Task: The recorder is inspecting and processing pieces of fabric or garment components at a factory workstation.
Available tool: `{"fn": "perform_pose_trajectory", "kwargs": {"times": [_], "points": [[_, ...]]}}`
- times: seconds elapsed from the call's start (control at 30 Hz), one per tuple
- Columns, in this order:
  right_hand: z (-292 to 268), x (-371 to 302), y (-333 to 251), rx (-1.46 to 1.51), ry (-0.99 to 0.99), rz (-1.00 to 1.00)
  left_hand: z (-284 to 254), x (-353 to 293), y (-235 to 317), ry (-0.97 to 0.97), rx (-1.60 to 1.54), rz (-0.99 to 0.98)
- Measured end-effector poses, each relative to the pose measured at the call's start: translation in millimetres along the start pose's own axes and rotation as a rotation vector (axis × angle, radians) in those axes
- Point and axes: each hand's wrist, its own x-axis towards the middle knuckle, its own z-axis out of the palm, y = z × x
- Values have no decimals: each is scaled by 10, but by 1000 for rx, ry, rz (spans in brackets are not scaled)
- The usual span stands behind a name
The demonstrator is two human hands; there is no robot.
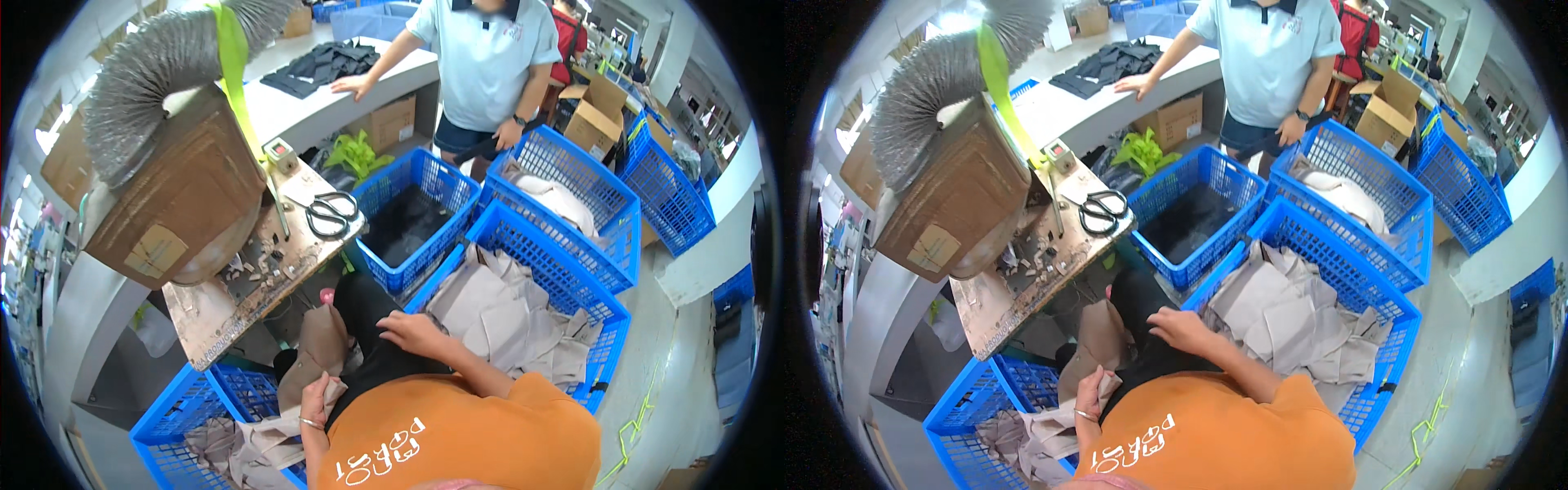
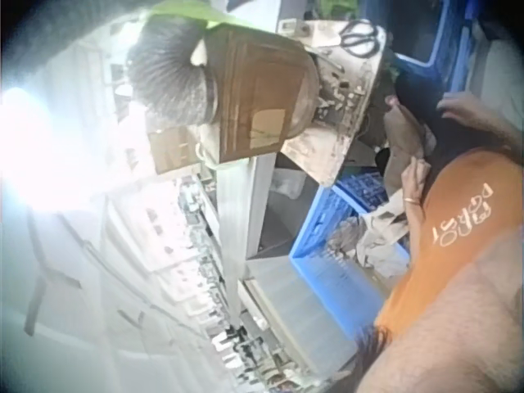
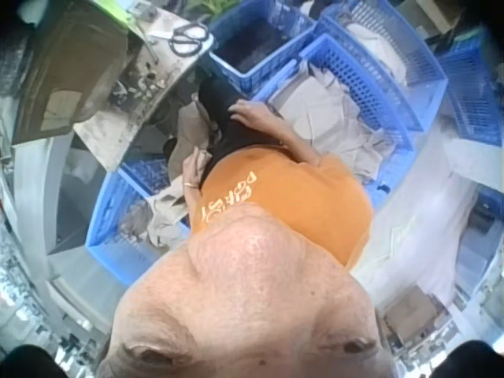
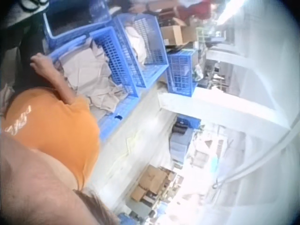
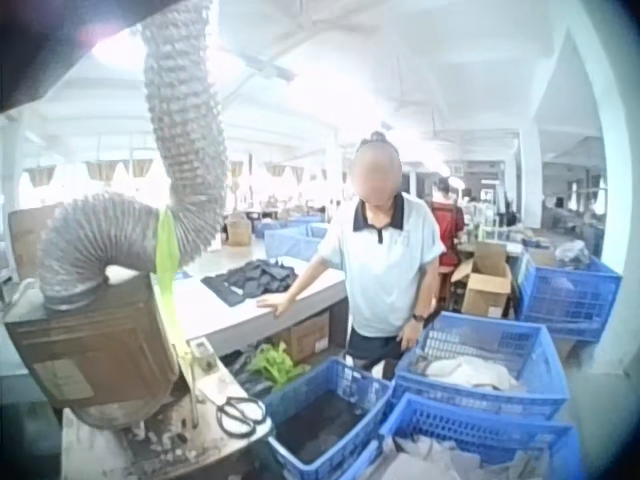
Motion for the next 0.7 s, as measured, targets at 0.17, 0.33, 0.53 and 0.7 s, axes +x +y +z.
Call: {"fn": "perform_pose_trajectory", "kwargs": {"times": [0.17, 0.33, 0.53, 0.7], "points": [[3, 290, -247, -51, -50, -125, -89, 40, -69, -56, -84, 9], [316, 259, -323, -112, -174, -196, -117, 50, -76, -122, -177, -4], [683, 86, -265, -259, -525, -216, -155, 51, -85, -136, -204, -1], [764, 71, -215, -290, -452, -253, -153, 62, -108, -131, -241, 3]]}}
